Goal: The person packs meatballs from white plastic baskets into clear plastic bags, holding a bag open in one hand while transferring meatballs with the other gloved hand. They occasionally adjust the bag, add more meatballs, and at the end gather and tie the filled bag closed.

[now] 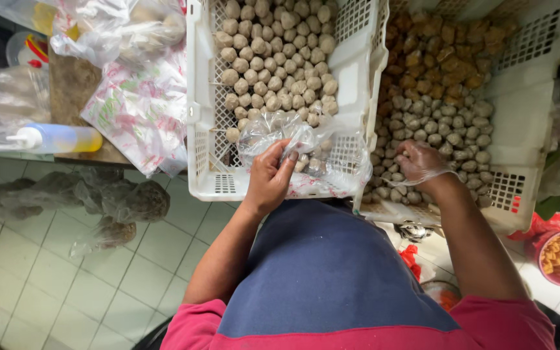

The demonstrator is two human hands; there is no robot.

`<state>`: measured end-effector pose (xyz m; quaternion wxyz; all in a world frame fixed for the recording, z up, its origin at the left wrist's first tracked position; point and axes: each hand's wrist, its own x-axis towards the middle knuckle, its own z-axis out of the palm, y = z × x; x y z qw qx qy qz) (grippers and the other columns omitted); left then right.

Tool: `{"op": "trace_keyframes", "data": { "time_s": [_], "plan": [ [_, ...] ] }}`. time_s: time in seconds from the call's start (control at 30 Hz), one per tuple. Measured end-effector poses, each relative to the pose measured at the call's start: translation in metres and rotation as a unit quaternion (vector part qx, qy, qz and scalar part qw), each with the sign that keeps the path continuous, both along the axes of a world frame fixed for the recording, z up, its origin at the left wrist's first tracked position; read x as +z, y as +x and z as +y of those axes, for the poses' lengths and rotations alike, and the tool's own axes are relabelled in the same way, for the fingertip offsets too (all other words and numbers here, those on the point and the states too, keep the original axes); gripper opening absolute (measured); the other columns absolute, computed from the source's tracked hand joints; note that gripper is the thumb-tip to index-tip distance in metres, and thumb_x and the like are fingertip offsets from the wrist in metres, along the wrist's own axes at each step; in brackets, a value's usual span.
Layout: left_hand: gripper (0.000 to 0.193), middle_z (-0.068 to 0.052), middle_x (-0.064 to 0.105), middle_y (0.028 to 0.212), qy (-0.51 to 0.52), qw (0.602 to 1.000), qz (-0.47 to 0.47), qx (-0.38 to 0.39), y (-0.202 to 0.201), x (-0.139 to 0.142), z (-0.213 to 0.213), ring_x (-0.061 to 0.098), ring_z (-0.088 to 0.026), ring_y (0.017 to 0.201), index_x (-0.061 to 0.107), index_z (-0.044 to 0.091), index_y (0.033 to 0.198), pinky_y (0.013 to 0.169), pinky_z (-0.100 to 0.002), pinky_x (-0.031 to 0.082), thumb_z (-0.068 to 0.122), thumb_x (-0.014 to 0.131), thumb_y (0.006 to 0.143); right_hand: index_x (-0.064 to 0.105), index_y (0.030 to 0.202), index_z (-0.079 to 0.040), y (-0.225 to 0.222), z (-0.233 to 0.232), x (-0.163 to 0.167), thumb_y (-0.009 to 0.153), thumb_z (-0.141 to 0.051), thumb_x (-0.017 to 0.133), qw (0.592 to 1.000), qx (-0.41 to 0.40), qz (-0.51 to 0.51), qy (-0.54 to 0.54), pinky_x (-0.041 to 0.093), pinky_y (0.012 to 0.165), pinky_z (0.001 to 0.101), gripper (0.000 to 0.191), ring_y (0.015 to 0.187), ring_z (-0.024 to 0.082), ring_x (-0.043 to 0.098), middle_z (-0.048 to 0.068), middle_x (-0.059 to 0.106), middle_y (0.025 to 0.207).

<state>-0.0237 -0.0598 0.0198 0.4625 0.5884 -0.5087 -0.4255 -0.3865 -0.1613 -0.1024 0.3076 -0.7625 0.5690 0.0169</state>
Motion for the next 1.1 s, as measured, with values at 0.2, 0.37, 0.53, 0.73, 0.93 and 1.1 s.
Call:
{"op": "trace_keyframes", "data": {
  "time_s": [0.2,0.37,0.53,0.73,0.93,1.1],
  "plan": [
    [0.022,0.004,0.054,0.07,0.009,0.999,-0.035,0.028,-0.008,-0.001,-0.001,0.039,-0.002,0.06,0.07,0.0,0.12,0.052,-0.025,0.033,0.012,0.063,0.102,0.067,0.108,-0.007,-0.016,0.001,0.022,0.101,-0.019,0.064,0.964,-0.11,-0.186,0.156,0.051,0.075,0.0329,0.014,0.087,0.018,0.064,0.008,0.07,0.097],
    [0.022,0.003,0.051,0.067,0.026,0.997,-0.032,0.066,-0.012,0.0,-0.002,0.038,-0.002,0.059,0.07,0.001,0.12,0.051,-0.026,0.032,0.012,0.063,0.102,0.065,0.102,-0.012,-0.014,0.003,0.053,0.098,-0.01,0.058,0.744,-0.205,-0.543,0.332,0.047,0.059,0.0205,0.008,0.076,0.009,0.06,0.001,0.07,0.101],
    [0.024,0.001,0.048,0.065,-0.017,0.995,-0.082,0.05,-0.012,0.002,-0.005,0.037,-0.004,0.059,0.07,0.0,0.121,0.051,-0.027,0.031,0.011,0.064,0.1,0.07,0.111,-0.008,-0.012,0.008,0.058,0.101,-0.017,0.063,0.985,-0.07,-0.125,0.1,0.051,0.075,0.0362,0.015,0.084,0.022,0.064,0.013,0.07,0.096],
    [0.022,-0.001,0.054,0.066,-0.007,0.998,-0.046,0.032,-0.008,0.0,-0.003,0.039,-0.005,0.057,0.071,0.0,0.118,0.051,-0.027,0.033,0.012,0.063,0.102,0.071,0.111,-0.01,-0.038,0.033,0.042,0.098,-0.022,0.06,0.991,-0.085,0.052,0.092,0.056,0.088,0.044,0.02,0.095,0.032,0.072,0.016,0.075,0.106],
    [0.023,-0.002,0.059,0.072,-0.039,0.999,-0.03,0.011,-0.005,0.002,-0.001,0.044,-0.005,0.06,0.069,-0.002,0.12,0.053,-0.027,0.037,0.012,0.062,0.103,0.071,0.117,-0.013,-0.057,0.06,0.037,0.097,-0.025,0.065,0.984,-0.162,0.053,0.044,0.055,0.088,0.0474,0.025,0.098,0.037,0.071,0.02,0.074,0.108],
    [0.022,-0.002,0.058,0.072,-0.036,0.999,-0.004,-0.009,-0.002,0.003,0.001,0.045,-0.006,0.061,0.068,-0.001,0.121,0.054,-0.027,0.038,0.012,0.062,0.104,0.072,0.118,-0.013,-0.054,0.066,0.032,0.099,-0.026,0.067,0.986,-0.153,0.073,-0.008,0.054,0.088,0.0506,0.024,0.099,0.04,0.07,0.022,0.073,0.106]
  ]
}}
